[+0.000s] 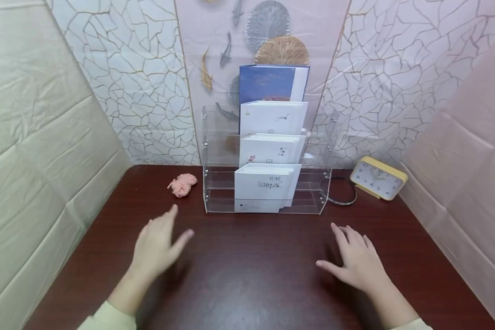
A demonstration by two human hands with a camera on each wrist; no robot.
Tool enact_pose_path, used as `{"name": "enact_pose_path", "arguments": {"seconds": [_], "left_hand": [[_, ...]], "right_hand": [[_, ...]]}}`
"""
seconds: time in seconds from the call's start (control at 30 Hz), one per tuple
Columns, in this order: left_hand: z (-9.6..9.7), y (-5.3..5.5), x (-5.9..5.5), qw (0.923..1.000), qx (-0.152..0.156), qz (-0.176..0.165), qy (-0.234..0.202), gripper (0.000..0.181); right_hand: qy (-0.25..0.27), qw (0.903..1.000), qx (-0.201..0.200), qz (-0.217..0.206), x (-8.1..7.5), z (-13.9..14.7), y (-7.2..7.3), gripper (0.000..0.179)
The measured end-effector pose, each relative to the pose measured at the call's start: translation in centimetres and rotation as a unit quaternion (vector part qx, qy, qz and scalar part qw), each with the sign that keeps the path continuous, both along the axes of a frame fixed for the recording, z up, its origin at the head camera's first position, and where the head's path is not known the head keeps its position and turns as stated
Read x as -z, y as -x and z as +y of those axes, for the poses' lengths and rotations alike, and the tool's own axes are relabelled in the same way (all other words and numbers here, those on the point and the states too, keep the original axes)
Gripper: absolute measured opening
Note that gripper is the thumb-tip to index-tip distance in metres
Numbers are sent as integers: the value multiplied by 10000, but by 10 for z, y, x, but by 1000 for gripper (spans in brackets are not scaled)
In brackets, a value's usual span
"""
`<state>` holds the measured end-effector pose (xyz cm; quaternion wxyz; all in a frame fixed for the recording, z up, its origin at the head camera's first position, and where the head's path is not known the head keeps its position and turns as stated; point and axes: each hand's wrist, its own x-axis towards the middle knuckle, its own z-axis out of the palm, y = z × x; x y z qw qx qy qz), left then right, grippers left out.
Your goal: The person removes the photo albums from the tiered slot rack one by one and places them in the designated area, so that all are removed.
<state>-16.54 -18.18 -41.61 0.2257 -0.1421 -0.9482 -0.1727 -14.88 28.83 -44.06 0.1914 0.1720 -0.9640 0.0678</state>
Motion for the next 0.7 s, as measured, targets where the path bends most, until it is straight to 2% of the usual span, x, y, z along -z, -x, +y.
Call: {"name": "enact_pose_path", "arguments": {"seconds": [0.1, 0.2, 0.27, 0.37, 0.43, 0.53, 0.63, 0.7], "left_hand": [[-11, 24, -14, 9929, -160, 63, -1180, 60], [-12, 52, -27, 9805, -101, -13, -1962, 53], [-7, 74, -34, 9707, 13, -187, -2394, 55], [6, 106, -39, 9542, 157, -653, -2914, 60], [14, 124, -38, 9500, 183, -1036, -2939, 63], [24, 144, -30, 9574, 294, -1443, -2484, 65], [31, 152, -19, 9671, 406, -1547, -1977, 60], [35, 154, -12, 9710, 516, -1418, -1853, 54]], "right_hand": [[486, 9987, -84, -124, -7, 0, 13, 86], [1298, 9905, -205, -404, -18, -4, 34, 74], [1783, 9826, -274, -436, -25, -8, 51, 68], [2274, 9723, -353, -410, -35, -18, 79, 64], [2446, 9682, -310, -434, -38, -26, 95, 65], [2631, 9623, -199, -661, -40, -40, 114, 67], [2749, 9575, -178, -853, -38, -53, 127, 68], [2877, 9527, -259, -945, -36, -61, 132, 68]]}}
